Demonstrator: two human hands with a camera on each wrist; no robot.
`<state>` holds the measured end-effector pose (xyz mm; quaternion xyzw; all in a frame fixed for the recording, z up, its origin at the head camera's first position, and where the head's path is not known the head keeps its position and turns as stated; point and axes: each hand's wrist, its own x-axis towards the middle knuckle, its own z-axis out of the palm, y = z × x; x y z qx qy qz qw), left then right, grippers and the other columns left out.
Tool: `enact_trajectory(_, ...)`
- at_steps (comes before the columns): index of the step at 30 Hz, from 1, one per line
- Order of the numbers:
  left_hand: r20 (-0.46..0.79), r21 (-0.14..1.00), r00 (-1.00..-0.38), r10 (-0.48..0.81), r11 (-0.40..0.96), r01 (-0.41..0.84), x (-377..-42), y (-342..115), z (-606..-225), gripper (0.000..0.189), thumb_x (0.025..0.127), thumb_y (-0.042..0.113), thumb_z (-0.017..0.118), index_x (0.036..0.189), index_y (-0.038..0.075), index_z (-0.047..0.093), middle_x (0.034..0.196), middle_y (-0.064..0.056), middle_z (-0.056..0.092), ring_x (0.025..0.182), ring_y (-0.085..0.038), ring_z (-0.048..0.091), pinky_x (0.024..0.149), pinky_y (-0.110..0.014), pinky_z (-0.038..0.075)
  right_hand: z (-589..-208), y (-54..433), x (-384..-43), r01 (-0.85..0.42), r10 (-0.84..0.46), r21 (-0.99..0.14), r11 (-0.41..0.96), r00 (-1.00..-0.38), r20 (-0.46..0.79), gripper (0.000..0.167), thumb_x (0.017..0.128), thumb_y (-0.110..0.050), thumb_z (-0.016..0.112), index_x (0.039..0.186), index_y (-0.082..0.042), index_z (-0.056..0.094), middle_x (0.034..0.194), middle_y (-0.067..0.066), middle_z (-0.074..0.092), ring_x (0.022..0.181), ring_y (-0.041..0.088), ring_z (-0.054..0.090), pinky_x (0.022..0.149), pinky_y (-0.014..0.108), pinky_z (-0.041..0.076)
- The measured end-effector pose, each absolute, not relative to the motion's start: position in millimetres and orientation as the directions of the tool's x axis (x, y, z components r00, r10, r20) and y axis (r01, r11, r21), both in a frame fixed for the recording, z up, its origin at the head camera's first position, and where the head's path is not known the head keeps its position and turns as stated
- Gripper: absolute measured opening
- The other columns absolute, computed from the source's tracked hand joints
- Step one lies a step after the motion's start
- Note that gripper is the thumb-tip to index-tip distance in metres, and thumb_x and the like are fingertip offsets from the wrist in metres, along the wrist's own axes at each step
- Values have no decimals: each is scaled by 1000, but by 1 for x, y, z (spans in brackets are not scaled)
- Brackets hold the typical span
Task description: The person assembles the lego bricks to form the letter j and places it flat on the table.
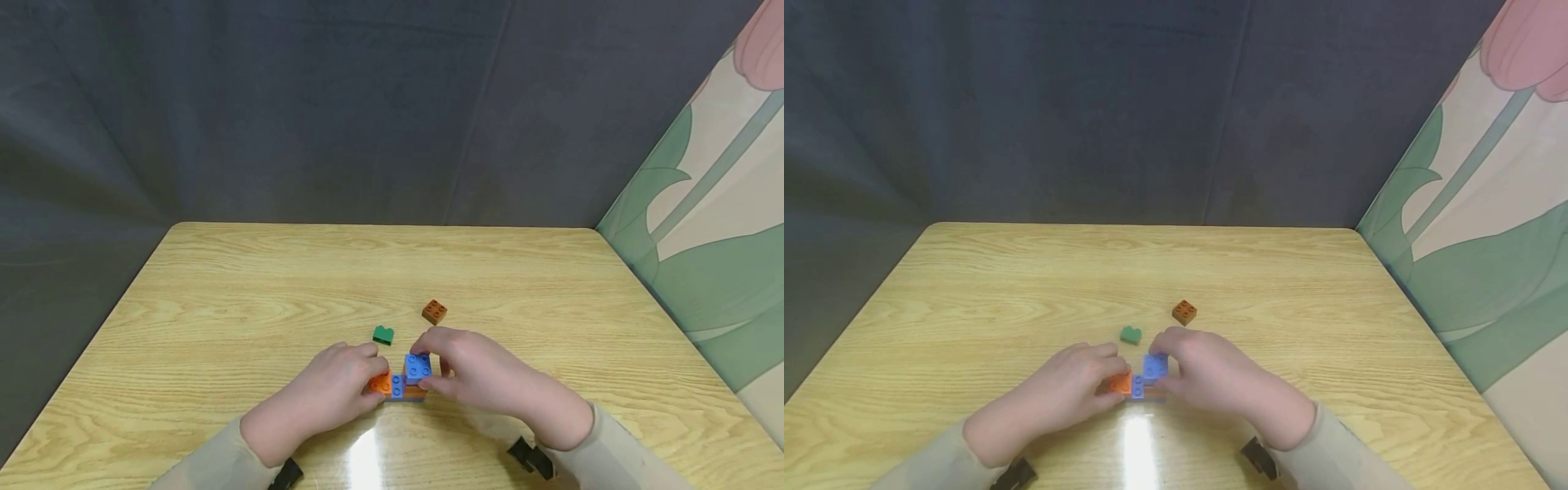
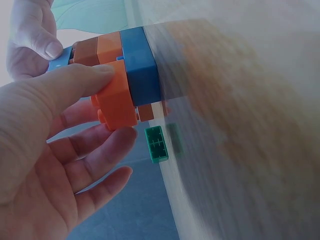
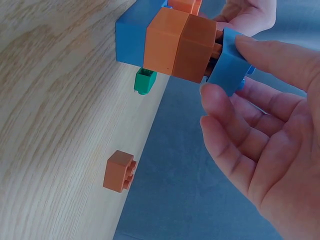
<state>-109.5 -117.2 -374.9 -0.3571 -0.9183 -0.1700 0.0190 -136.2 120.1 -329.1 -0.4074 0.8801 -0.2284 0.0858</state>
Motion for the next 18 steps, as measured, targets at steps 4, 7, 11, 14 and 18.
enact_trajectory(4, 157, 300, -745, 649, 687, 662, -110, -117, -375, 16, 83, 26, 79, 89, 17, 67, 81, 11, 51, 65, -4, 43, 59, -25, 36, -329, 120, -135, -678, -756, -472, 563, -653, 36, 28, 84, -13, 79, 109, -12, 67, 98, -10, 62, 70, 9, 55, 61, 22, 47)
enact_trajectory(7, 159, 301, -744, 649, 686, 663, -109, -117, -375, 16, 83, 25, 79, 89, 17, 67, 81, 11, 51, 65, -4, 43, 59, -25, 36, -329, 120, -135, -679, -756, -473, 561, -653, 40, 27, 84, -12, 79, 109, -12, 67, 97, -10, 61, 70, 9, 55, 61, 22, 47)
enact_trajectory(11, 159, 303, -742, 651, 683, 664, -110, -117, -375, 16, 83, 25, 79, 88, 17, 67, 81, 11, 51, 65, -4, 43, 59, -25, 36, -329, 121, -135, -681, -756, -467, 564, -653, 39, 27, 85, -13, 79, 108, -12, 67, 97, -10, 61, 70, 9, 55, 61, 22, 47)
enact_trajectory(14, 158, 306, -742, 651, 682, 664, -110, -117, -375, 16, 83, 25, 79, 88, 17, 67, 81, 11, 51, 65, -4, 43, 59, -25, 36, -329, 121, -135, -682, -756, -462, 567, -654, 38, 27, 84, -13, 79, 108, -12, 68, 97, -10, 61, 69, 9, 55, 61, 22, 47)
enact_trajectory(18, 155, 306, -743, 651, 683, 663, -110, -117, -374, 16, 83, 25, 79, 88, 17, 67, 81, 11, 51, 65, -4, 43, 59, -25, 36, -329, 120, -135, -685, -756, -456, 569, -653, 38, 27, 84, -14, 80, 108, -13, 67, 97, -10, 61, 69, 9, 55, 60, 22, 46)
